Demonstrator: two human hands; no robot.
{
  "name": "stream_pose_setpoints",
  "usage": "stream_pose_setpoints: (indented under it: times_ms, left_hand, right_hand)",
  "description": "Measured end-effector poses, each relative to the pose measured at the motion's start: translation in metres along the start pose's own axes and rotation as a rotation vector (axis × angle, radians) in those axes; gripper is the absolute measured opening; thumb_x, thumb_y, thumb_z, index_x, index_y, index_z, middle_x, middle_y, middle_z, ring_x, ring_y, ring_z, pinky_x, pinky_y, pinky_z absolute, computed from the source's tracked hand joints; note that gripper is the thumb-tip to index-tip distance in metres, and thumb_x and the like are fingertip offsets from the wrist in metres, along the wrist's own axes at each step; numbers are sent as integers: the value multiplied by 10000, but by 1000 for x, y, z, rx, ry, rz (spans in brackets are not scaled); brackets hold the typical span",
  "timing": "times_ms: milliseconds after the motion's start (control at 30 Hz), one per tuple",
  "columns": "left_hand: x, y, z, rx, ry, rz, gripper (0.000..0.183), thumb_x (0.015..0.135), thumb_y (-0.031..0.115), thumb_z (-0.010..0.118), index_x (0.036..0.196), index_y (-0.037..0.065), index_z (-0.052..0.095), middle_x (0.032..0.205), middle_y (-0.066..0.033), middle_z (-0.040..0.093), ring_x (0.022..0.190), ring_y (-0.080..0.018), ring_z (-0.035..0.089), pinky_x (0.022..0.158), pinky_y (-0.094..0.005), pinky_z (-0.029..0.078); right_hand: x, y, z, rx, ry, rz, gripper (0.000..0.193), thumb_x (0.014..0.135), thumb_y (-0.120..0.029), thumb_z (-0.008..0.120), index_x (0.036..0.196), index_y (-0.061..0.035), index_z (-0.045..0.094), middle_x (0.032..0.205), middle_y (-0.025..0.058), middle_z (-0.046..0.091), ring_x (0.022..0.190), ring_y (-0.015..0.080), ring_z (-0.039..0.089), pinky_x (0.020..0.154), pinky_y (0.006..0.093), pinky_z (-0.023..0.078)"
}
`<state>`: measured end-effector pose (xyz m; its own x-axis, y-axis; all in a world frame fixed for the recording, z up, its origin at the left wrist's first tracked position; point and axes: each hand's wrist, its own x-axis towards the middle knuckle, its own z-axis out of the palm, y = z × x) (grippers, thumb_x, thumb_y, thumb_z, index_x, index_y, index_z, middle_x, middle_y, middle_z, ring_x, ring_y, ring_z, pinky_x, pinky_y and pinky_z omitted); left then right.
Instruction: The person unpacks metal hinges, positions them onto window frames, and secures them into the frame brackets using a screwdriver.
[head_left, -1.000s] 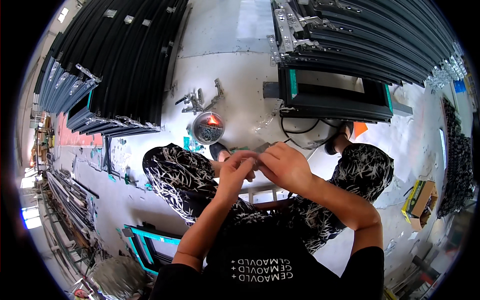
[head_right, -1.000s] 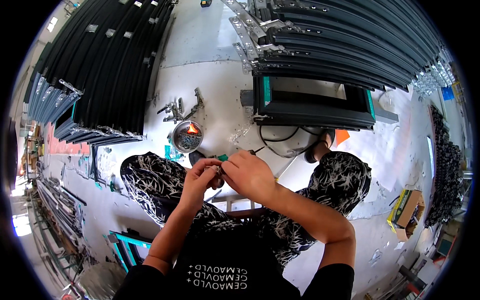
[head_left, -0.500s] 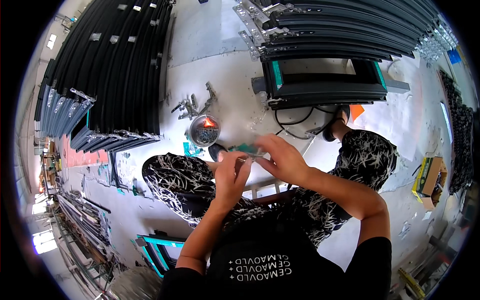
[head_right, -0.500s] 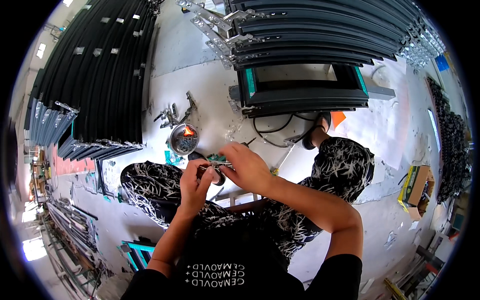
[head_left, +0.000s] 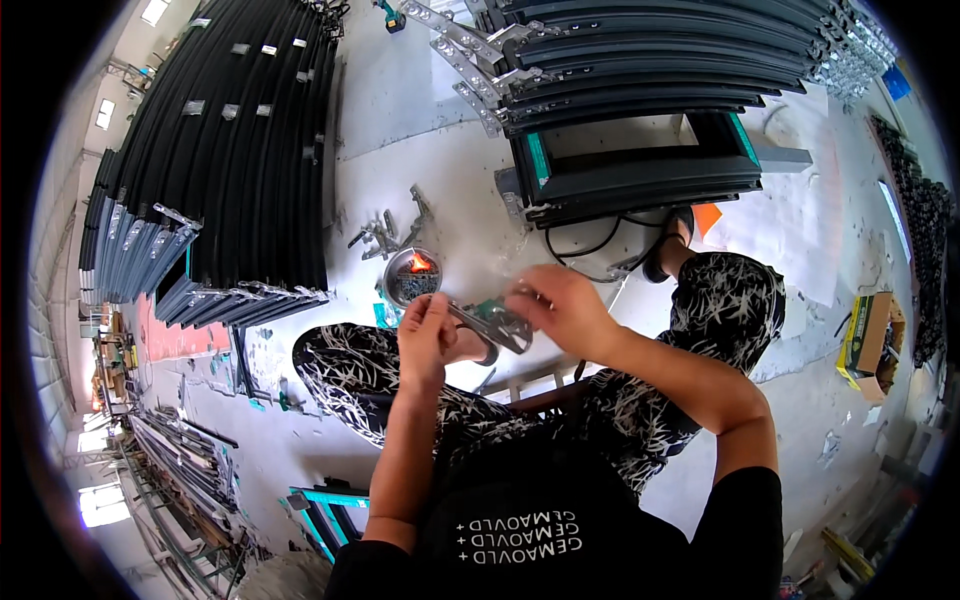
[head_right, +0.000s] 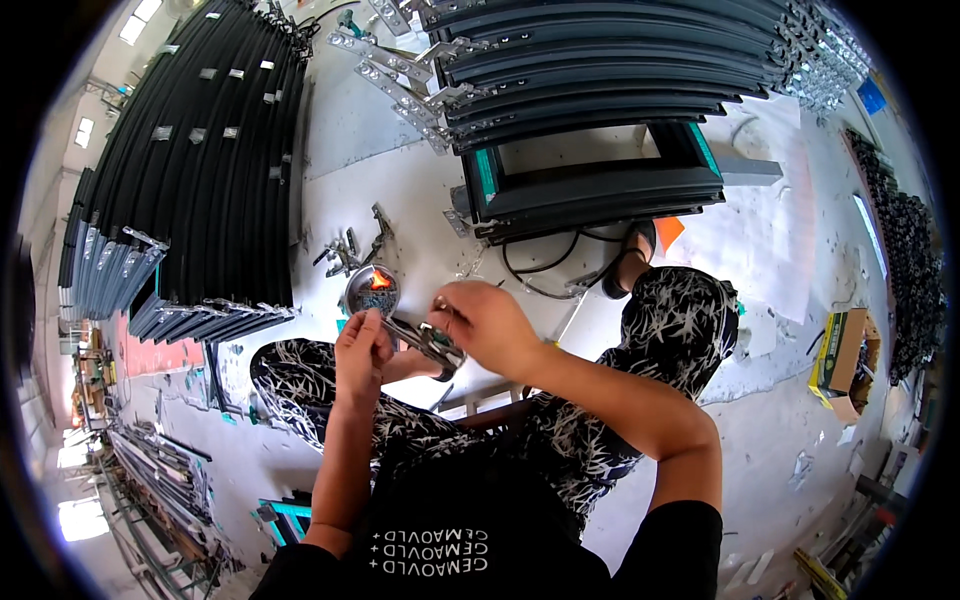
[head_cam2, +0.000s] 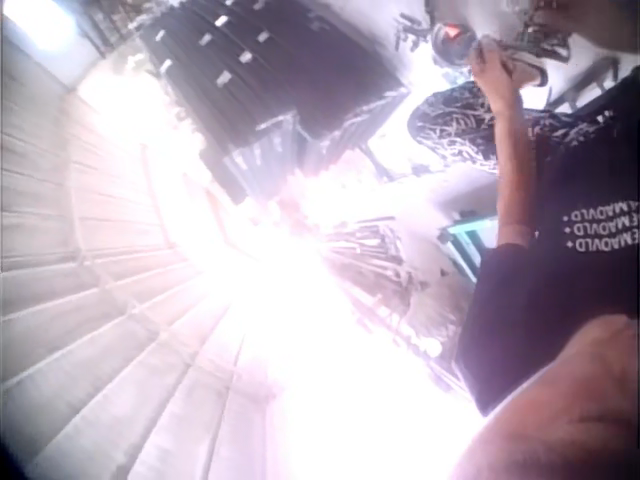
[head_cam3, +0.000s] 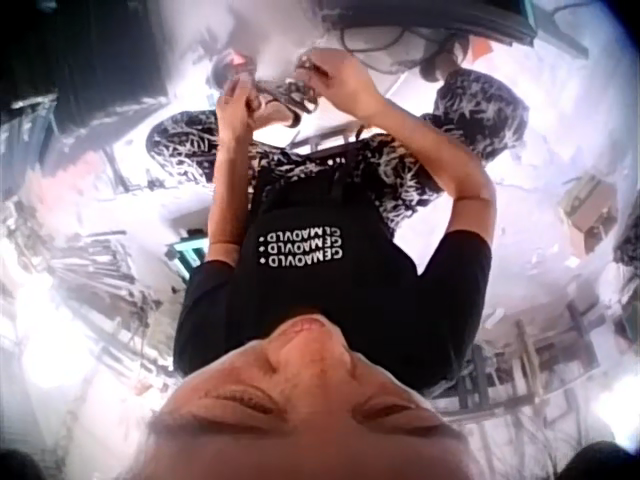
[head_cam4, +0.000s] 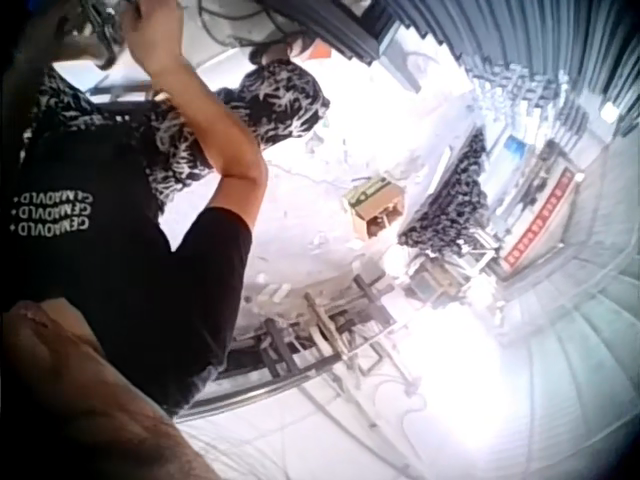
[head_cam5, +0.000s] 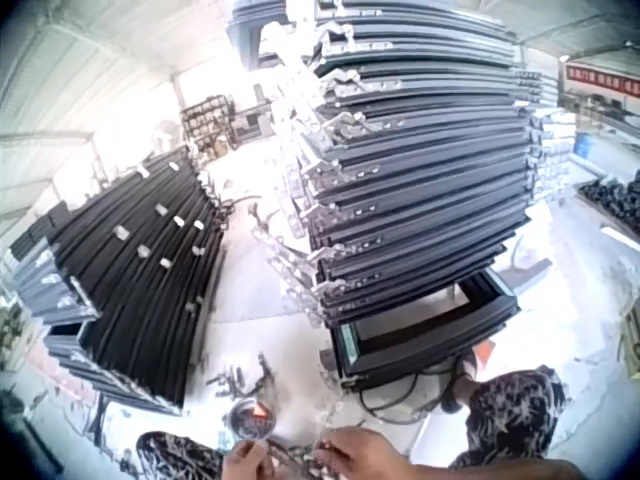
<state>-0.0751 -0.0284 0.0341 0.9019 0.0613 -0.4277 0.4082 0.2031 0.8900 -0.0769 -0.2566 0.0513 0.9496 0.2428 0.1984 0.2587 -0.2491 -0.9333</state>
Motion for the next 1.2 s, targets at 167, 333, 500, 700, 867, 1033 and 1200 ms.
stream_pose_setpoints:
  times_ms: [167,333,500,700,867,1033,1200]
  left_hand:
    - [5,-2,-3,-146,-12,25,206,962,241,665,901,79,554,663,39,470,548,-48,411,495,-213,300]
    - [-12,-1,23,37,-175,-2,433,926,285,691,1247,67,499,1050,-46,604,841,-141,599,682,-249,495]
    - [-2,-3,36,-171,-347,-203,436,960,235,656,1310,31,494,1061,-93,656,857,-152,630,585,-215,470]
    - [44,-23,2,-227,-264,-69,210,955,98,636,1153,28,648,1007,-42,689,923,-116,638,836,-254,496]
    - [87,-41,-21,-120,-88,-80,139,960,63,625,1095,38,645,944,11,635,859,-101,585,778,-252,487]
    - [183,-95,-44,241,22,337,139,918,46,662,1056,28,662,879,14,651,823,-65,585,735,-230,463]
    - [219,-141,-11,323,31,315,187,879,38,685,1065,42,662,892,-54,680,807,-143,630,752,-269,497]
  right_hand:
    - [0,5,-6,498,147,335,111,948,-87,645,1002,10,636,831,31,654,677,88,611,569,226,506]
    - [-1,19,-17,658,301,343,141,963,-126,634,1016,5,641,896,44,661,727,102,627,625,237,549]
    - [8,27,-14,825,312,459,168,967,-156,641,1062,-17,636,989,60,671,900,143,654,721,256,564]
    - [10,58,3,859,269,533,162,961,-130,642,1068,-15,682,1050,98,706,935,158,669,791,266,579]
    - [41,100,-7,419,189,714,170,958,-153,648,1041,-18,710,993,78,722,897,143,680,809,262,567]
    - [83,174,-61,-566,354,386,302,877,-240,712,1049,7,681,991,136,702,892,272,672,775,364,535]
    - [89,235,-84,-1330,-12,135,814,647,-358,865,1305,-28,519,1248,203,595,1169,410,531,1010,493,418]
